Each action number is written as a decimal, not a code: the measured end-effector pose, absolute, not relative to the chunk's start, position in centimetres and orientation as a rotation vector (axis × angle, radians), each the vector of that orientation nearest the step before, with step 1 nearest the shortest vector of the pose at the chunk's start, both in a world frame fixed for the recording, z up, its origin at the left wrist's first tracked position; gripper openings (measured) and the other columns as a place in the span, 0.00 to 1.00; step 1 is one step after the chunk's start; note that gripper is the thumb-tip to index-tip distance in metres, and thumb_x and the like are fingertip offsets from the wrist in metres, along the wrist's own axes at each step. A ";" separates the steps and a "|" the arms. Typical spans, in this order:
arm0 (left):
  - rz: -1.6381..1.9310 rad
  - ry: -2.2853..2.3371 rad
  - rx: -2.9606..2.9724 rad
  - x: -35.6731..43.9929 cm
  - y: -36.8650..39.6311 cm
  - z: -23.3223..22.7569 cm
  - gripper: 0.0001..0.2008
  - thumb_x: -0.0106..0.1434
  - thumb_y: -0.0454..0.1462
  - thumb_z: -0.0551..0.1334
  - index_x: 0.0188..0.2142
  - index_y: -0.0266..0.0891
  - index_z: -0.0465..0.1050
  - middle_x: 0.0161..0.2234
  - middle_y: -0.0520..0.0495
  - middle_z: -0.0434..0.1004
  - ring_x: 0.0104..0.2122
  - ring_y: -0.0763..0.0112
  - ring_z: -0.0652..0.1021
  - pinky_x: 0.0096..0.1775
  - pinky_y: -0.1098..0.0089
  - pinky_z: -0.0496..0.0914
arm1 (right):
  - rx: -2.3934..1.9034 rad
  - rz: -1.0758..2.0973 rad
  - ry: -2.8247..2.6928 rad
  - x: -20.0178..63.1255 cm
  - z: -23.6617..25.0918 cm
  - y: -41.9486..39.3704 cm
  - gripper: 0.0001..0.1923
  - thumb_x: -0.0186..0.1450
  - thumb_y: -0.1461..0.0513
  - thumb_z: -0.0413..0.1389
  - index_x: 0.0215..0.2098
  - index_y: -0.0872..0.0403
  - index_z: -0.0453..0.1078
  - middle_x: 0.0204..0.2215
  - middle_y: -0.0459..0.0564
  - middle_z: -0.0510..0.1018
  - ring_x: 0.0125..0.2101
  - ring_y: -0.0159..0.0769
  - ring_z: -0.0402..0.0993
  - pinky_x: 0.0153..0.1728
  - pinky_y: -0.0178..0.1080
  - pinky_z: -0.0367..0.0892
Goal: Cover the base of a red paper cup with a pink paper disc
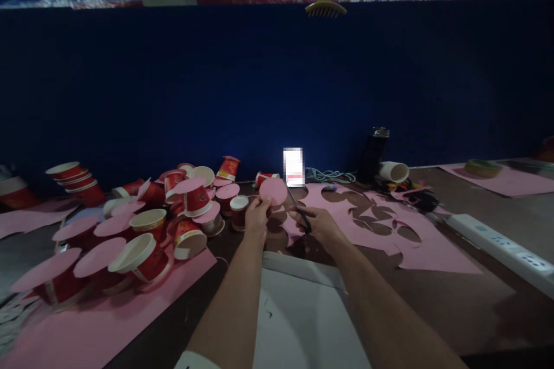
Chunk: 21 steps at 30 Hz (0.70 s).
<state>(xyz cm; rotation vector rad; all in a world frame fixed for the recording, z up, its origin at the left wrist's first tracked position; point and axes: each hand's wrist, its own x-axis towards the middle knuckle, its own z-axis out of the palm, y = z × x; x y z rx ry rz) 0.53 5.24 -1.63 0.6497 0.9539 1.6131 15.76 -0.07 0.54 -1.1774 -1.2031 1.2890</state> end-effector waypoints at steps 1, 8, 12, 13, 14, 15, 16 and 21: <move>1.614 0.960 0.648 0.5 5.2 -1.6 0.18 0.36 0.39 0.72 0.28 0.35 0.72 0.20 0.55 0.70 0.19 0.82 0.68 0.23 0.79 0.62 | -1.177 1.289 -1.207 15.8 0.6 -0.1 0.25 0.49 0.55 0.65 0.43 0.59 0.76 0.19 0.44 0.70 0.21 0.26 0.62 0.23 0.32 0.58; 1.609 0.949 0.628 0.7 5.2 -1.4 0.18 0.36 0.38 0.72 0.28 0.35 0.72 0.22 0.55 0.71 0.19 0.83 0.68 0.24 0.79 0.63 | -1.187 1.258 -1.230 15.8 0.7 -0.1 0.24 0.50 0.54 0.65 0.41 0.59 0.77 0.18 0.43 0.70 0.19 0.26 0.61 0.21 0.31 0.56; 1.610 0.965 0.615 0.7 4.9 -1.2 0.18 0.36 0.37 0.72 0.29 0.35 0.72 0.21 0.56 0.71 0.18 0.83 0.68 0.23 0.79 0.62 | -1.172 1.253 -1.166 15.7 0.6 0.0 0.25 0.48 0.55 0.65 0.42 0.59 0.77 0.18 0.44 0.71 0.20 0.26 0.62 0.22 0.32 0.57; 1.612 0.968 0.619 0.7 4.9 -1.1 0.18 0.36 0.38 0.72 0.29 0.35 0.72 0.21 0.56 0.70 0.18 0.83 0.68 0.22 0.79 0.61 | -1.166 1.245 -1.135 15.7 0.5 0.0 0.25 0.47 0.55 0.66 0.42 0.60 0.76 0.18 0.43 0.70 0.20 0.26 0.63 0.22 0.31 0.57; 1.616 0.965 0.626 0.7 4.8 -1.1 0.18 0.36 0.38 0.71 0.29 0.35 0.72 0.21 0.56 0.70 0.18 0.83 0.67 0.22 0.79 0.60 | -1.162 1.231 -1.104 15.8 0.5 0.1 0.26 0.47 0.55 0.66 0.42 0.60 0.76 0.18 0.43 0.70 0.20 0.26 0.63 0.21 0.31 0.57; 1.621 0.956 0.634 0.7 4.8 -1.1 0.18 0.36 0.38 0.71 0.29 0.35 0.72 0.21 0.56 0.70 0.18 0.83 0.67 0.22 0.79 0.60 | -1.162 1.217 -1.080 15.8 0.4 0.2 0.27 0.46 0.55 0.66 0.42 0.60 0.76 0.18 0.43 0.70 0.20 0.26 0.62 0.21 0.31 0.57; 1.626 0.944 0.639 0.7 4.8 -1.2 0.19 0.36 0.38 0.71 0.29 0.35 0.71 0.21 0.56 0.70 0.18 0.83 0.67 0.22 0.79 0.60 | -1.165 1.204 -1.064 15.9 0.3 0.3 0.27 0.46 0.55 0.66 0.42 0.60 0.76 0.18 0.43 0.70 0.20 0.26 0.62 0.21 0.31 0.57; 1.657 0.936 0.611 0.5 5.0 -1.4 0.19 0.35 0.38 0.72 0.28 0.35 0.71 0.21 0.56 0.71 0.19 0.82 0.68 0.23 0.77 0.62 | -1.193 1.187 -1.056 16.0 0.5 0.0 0.25 0.48 0.55 0.66 0.41 0.59 0.75 0.19 0.43 0.70 0.20 0.26 0.62 0.20 0.31 0.56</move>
